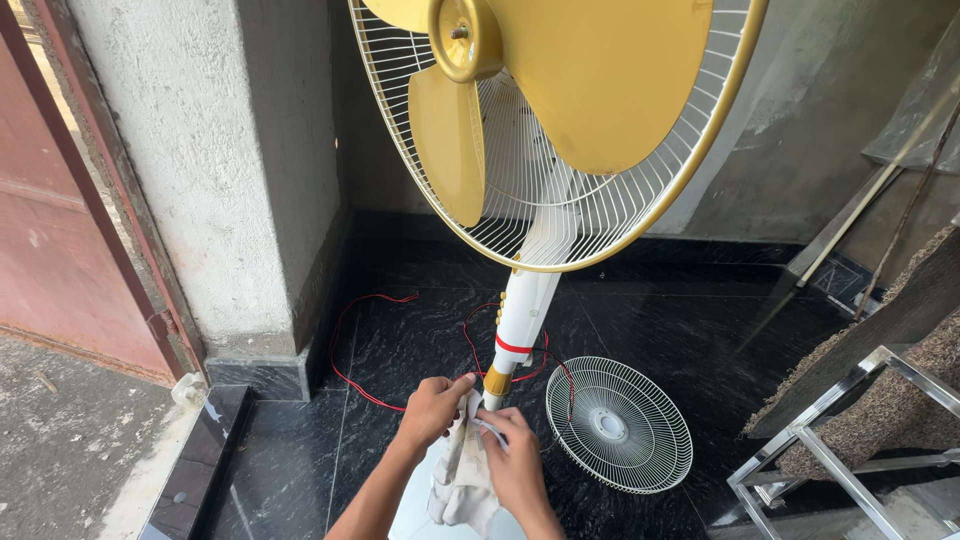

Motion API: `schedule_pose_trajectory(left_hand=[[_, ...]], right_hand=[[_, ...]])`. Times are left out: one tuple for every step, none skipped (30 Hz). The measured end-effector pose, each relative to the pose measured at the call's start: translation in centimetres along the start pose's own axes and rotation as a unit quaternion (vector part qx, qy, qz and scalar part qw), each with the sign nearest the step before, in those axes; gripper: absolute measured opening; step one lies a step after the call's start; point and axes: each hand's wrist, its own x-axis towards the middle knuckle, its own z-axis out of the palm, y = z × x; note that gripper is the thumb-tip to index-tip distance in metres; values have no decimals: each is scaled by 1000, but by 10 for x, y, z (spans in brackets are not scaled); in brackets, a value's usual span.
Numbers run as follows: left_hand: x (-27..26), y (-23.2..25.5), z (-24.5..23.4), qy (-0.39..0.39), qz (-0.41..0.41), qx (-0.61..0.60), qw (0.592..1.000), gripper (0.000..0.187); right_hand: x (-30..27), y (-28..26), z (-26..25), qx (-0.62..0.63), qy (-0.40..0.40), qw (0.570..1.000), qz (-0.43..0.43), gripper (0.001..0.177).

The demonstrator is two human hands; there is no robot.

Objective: The person repairs a standing fan by manipulating the internal wiring and securing the neck joint with a screwdriver. They then wipe the fan's base and a small plastic cap with a cloth.

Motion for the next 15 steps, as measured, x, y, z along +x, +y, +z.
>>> schedule_pose_trajectory(left_hand=[[0, 1, 0, 9, 6, 0, 1000, 55], [0, 1, 1, 24, 2, -7, 1000, 54], [2, 2, 2, 40, -1, -14, 999, 54], [2, 3, 2, 55, -3, -20, 998, 53], [3, 3, 2, 83, 15, -8, 996, 51], [3, 4, 2, 111, 32, 5, 993, 50], [3, 5, 2, 139, 49, 17, 989, 48], [1, 5, 1, 100, 54, -34, 993, 45], [1, 7, 0, 61, 59, -86, 993, 42], [-2, 7, -2, 24, 59, -138, 988, 39], [-2, 8, -4, -20, 68, -198, 978, 37], [-3, 10, -5, -63, 77, -258, 961, 36], [-4, 12, -5, -104, 85, -318, 939, 34], [-6, 14, -6, -116, 93, -332, 931, 35], [-9, 15, -7, -128, 100, -347, 924, 37]], right_hand=[[3, 6, 2, 98, 10, 994, 56, 31], [5, 11, 4, 194, 21, 974, 112, 32], [8, 16, 5, 288, 31, 942, 167, 33], [11, 20, 3, 387, 38, 897, 211, 35], [14, 22, 0, 480, 43, 839, 251, 37], [14, 23, -4, 567, 48, 770, 289, 39], [15, 21, -9, 584, 50, 754, 296, 41], [14, 16, -12, 601, 50, 736, 306, 43], [15, 10, -16, 618, 50, 718, 316, 44], [11, 2, -17, 621, 47, 719, 310, 44], [9, -7, -19, 623, 43, 719, 305, 44], [6, -16, -21, 625, 39, 720, 300, 44], [3, -25, -23, 629, 26, 728, 272, 45], [1, -34, -25, 633, 12, 735, 242, 46], [-2, -42, -25, 637, -2, 741, 212, 47]])
